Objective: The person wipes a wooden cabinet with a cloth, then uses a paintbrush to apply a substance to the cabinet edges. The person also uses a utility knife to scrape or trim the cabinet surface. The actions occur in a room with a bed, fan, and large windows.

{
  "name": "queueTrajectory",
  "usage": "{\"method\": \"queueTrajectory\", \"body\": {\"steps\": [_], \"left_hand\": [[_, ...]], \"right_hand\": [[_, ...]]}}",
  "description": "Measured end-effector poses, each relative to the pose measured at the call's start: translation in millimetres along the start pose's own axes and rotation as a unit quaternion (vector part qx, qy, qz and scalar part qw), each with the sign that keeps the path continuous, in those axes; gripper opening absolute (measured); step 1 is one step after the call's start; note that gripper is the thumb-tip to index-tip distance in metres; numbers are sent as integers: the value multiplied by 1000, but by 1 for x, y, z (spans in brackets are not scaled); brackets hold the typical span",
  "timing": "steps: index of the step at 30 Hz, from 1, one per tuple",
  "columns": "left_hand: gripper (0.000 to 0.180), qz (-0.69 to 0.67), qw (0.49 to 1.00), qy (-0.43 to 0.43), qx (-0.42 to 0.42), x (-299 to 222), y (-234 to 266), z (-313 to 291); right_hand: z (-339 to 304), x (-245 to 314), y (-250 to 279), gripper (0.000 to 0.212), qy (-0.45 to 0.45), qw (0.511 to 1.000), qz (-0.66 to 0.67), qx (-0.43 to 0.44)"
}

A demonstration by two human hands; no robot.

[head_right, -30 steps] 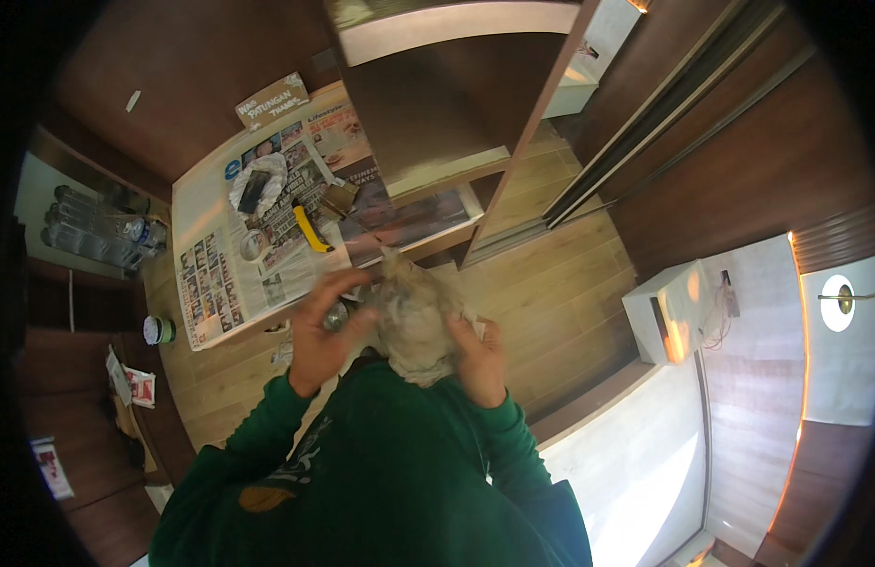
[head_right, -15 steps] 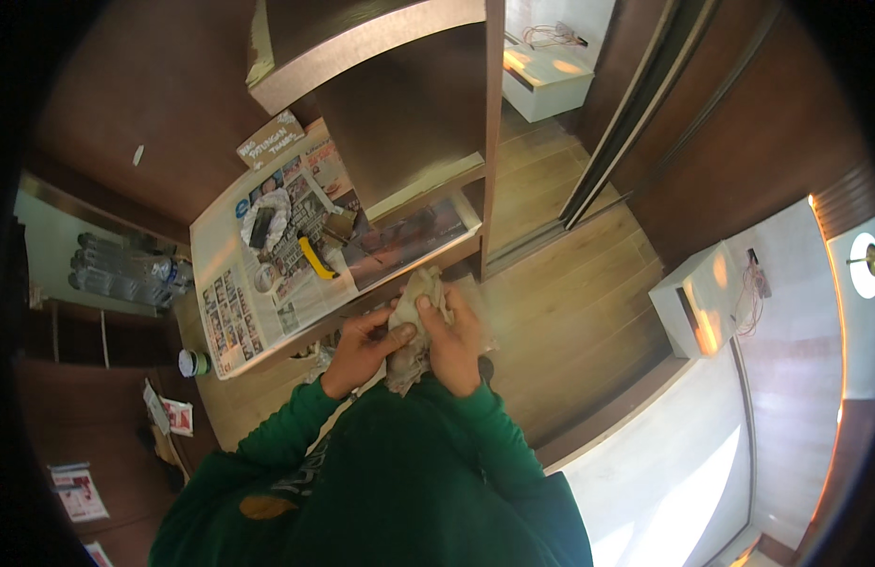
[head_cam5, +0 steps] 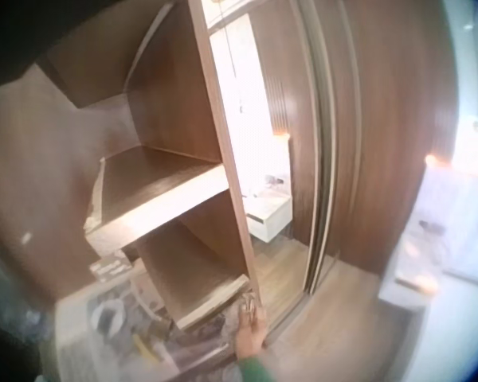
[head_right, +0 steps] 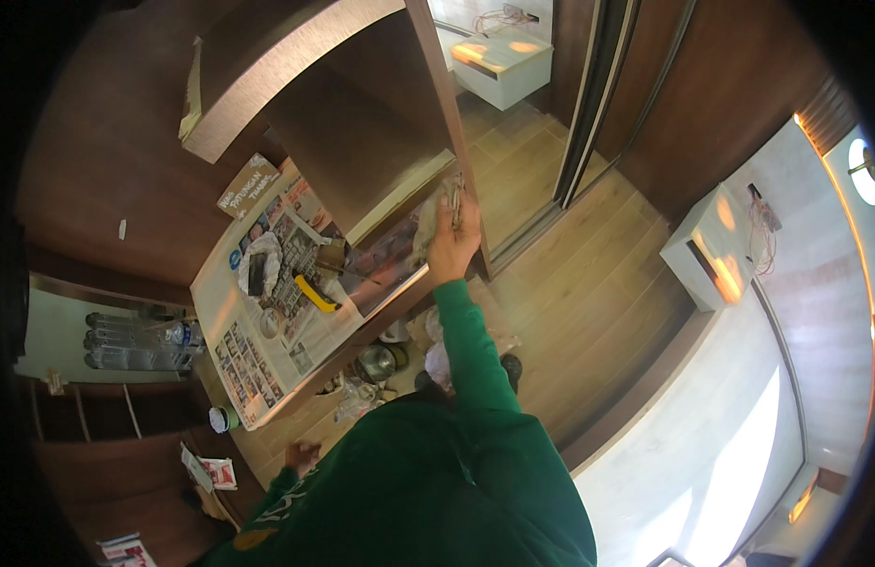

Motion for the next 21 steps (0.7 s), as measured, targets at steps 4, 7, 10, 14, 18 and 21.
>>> {"method": "queueTrajectory", "body": {"steps": [4, 7, 10, 14, 18, 21], "left_hand": [[37, 288, 954, 83, 10, 126, 22, -36], [35, 188, 962, 196, -13, 169, 23, -56], [33, 161, 967, 195, -17, 148, 13, -56], [30, 113, 980, 164, -28, 83, 10, -53], [27, 68, 996, 50, -36, 12, 16, -43], [33, 4, 1000, 13, -28, -18, 20, -36]], "right_hand": [[3, -8, -10, 22, 64, 996, -56, -19], [-21, -7, -24, 27, 95, 990, -100, -9], [-45, -6, -37, 35, 78, 995, -69, -1], [-68, 0, -47, 37, 53, 995, -77, 18], [-104, 3, -63, 38, 57, 992, -82, 79], [-141, 7, -82, 34, 85, 969, -85, 214]]}}
Point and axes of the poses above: each hand's wrist, its own z-axis towards the middle knuckle, its own y-axis out of the back of the hand, x = y × z, the point moved 7 cm from there along z, towards the middle knuckle, and after that the axes turned 11 degrees about x, right-handed, at the moved point
